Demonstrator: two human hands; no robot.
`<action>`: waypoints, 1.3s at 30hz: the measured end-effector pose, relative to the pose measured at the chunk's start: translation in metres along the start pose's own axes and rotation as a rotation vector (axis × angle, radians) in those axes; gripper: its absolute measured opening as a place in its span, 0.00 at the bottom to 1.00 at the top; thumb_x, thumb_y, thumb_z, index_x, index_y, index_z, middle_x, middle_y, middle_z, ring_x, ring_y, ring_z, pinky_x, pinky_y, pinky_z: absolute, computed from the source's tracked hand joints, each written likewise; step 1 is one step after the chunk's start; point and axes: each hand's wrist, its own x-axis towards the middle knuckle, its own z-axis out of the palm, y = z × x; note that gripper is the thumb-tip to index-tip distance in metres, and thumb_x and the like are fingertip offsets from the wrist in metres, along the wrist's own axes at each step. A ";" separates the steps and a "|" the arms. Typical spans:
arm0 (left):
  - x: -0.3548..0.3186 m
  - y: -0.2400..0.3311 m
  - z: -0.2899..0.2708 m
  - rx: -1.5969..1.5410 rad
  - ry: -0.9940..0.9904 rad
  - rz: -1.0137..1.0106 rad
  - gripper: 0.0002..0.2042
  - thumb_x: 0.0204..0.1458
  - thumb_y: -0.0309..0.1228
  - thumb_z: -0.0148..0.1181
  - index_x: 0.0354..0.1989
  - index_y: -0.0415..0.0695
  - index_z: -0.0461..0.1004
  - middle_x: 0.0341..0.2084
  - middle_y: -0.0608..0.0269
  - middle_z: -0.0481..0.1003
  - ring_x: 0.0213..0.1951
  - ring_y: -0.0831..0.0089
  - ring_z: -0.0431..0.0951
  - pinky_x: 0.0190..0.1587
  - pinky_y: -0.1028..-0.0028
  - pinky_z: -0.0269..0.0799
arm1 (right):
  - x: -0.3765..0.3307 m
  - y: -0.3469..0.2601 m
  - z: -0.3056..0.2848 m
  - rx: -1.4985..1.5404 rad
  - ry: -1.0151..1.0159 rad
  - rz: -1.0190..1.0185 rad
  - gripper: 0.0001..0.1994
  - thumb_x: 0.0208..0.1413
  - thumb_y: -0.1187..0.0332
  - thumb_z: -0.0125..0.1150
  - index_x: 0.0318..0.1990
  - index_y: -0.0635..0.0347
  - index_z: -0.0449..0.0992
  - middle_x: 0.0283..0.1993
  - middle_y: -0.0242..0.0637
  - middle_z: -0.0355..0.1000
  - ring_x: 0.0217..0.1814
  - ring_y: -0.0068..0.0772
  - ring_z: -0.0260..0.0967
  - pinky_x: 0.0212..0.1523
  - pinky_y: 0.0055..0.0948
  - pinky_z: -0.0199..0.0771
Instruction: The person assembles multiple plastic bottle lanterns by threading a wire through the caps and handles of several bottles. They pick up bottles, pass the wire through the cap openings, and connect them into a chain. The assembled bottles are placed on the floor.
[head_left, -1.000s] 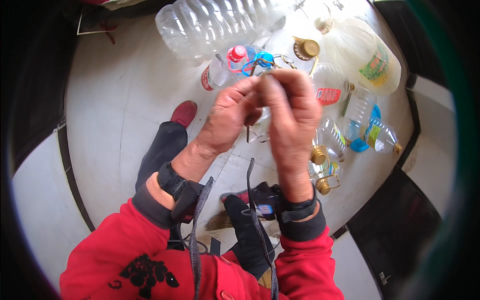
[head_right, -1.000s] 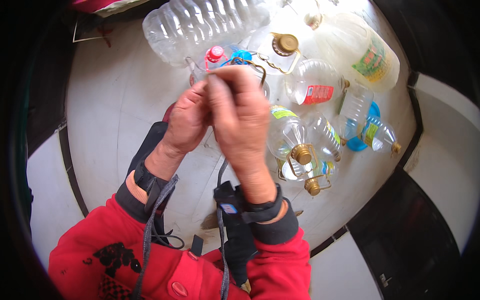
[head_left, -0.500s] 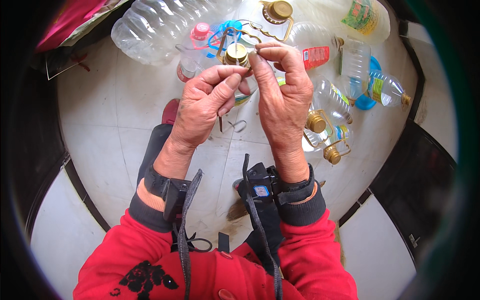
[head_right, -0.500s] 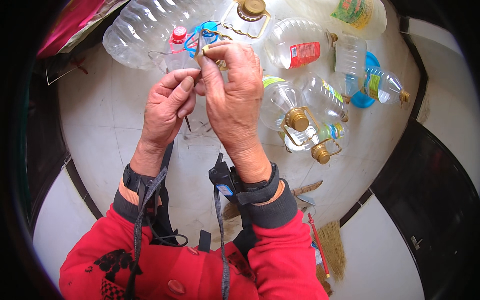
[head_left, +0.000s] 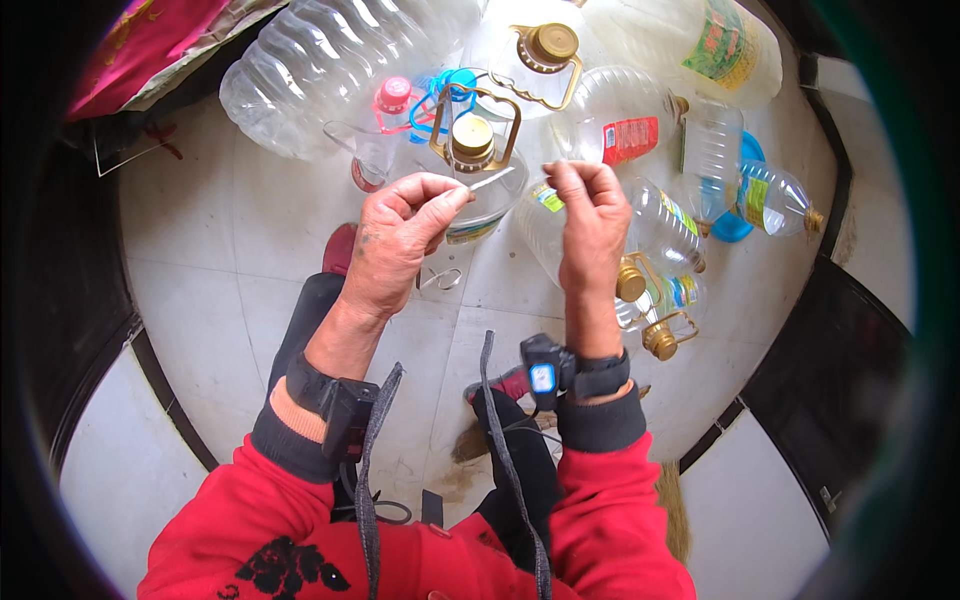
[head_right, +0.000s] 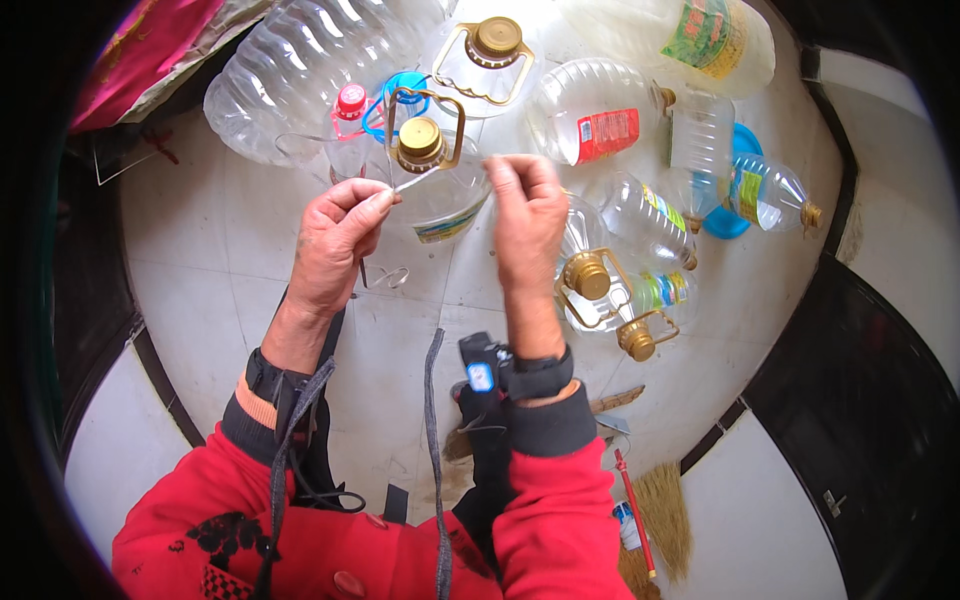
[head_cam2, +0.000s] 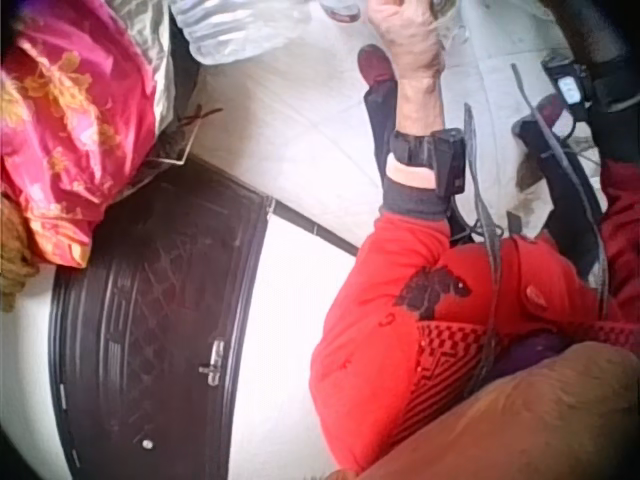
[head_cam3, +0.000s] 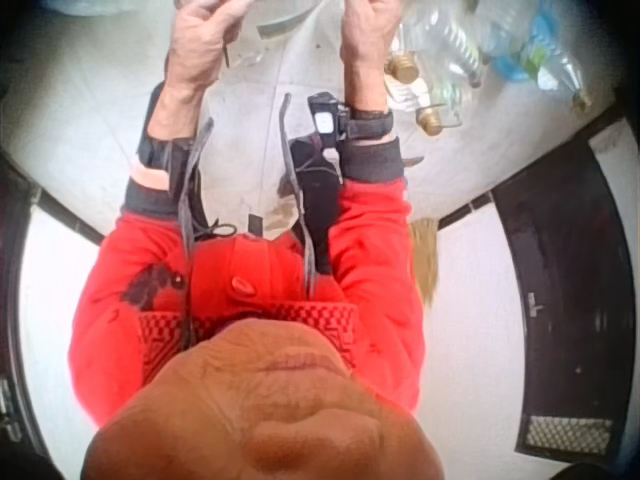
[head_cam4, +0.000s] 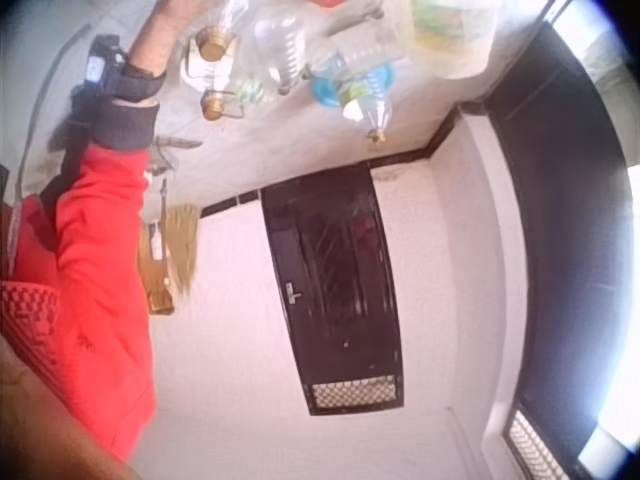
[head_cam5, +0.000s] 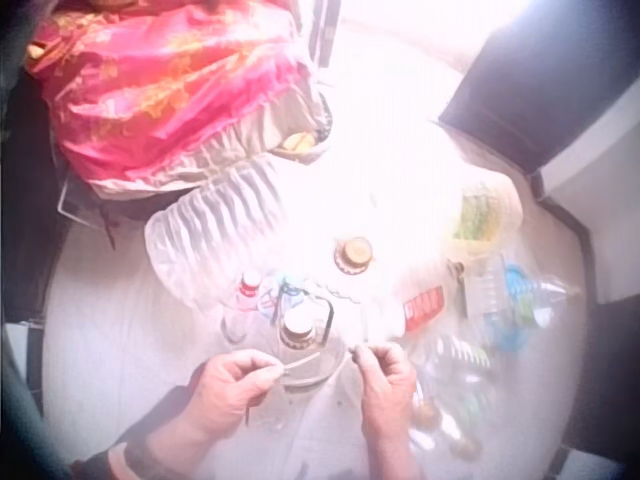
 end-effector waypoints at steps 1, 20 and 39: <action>0.002 0.001 -0.002 -0.027 0.013 -0.011 0.06 0.49 0.29 0.53 0.30 0.39 0.72 0.16 0.78 0.63 0.15 0.91 0.53 0.17 0.87 0.46 | 0.011 0.008 -0.004 0.047 0.043 0.054 0.06 0.49 0.71 0.54 0.30 0.66 0.71 0.27 0.32 0.69 0.30 0.19 0.63 0.33 0.19 0.64; 0.030 0.007 -0.014 -0.128 0.056 -0.082 0.06 0.50 0.29 0.53 0.30 0.39 0.72 0.15 0.79 0.62 0.14 0.91 0.51 0.16 0.87 0.45 | 0.021 0.009 -0.100 -0.180 0.273 0.119 0.12 0.49 0.72 0.55 0.41 0.66 0.70 0.36 0.34 0.69 0.36 0.22 0.65 0.39 0.20 0.65; 0.030 0.002 -0.010 -0.115 0.034 -0.083 0.07 0.50 0.28 0.51 0.32 0.37 0.71 0.16 0.75 0.61 0.14 0.91 0.51 0.16 0.88 0.44 | -0.082 0.036 -0.160 -1.352 0.034 -0.082 0.14 0.38 0.77 0.59 0.38 0.55 0.71 0.56 0.41 0.56 0.53 0.44 0.55 0.51 0.36 0.58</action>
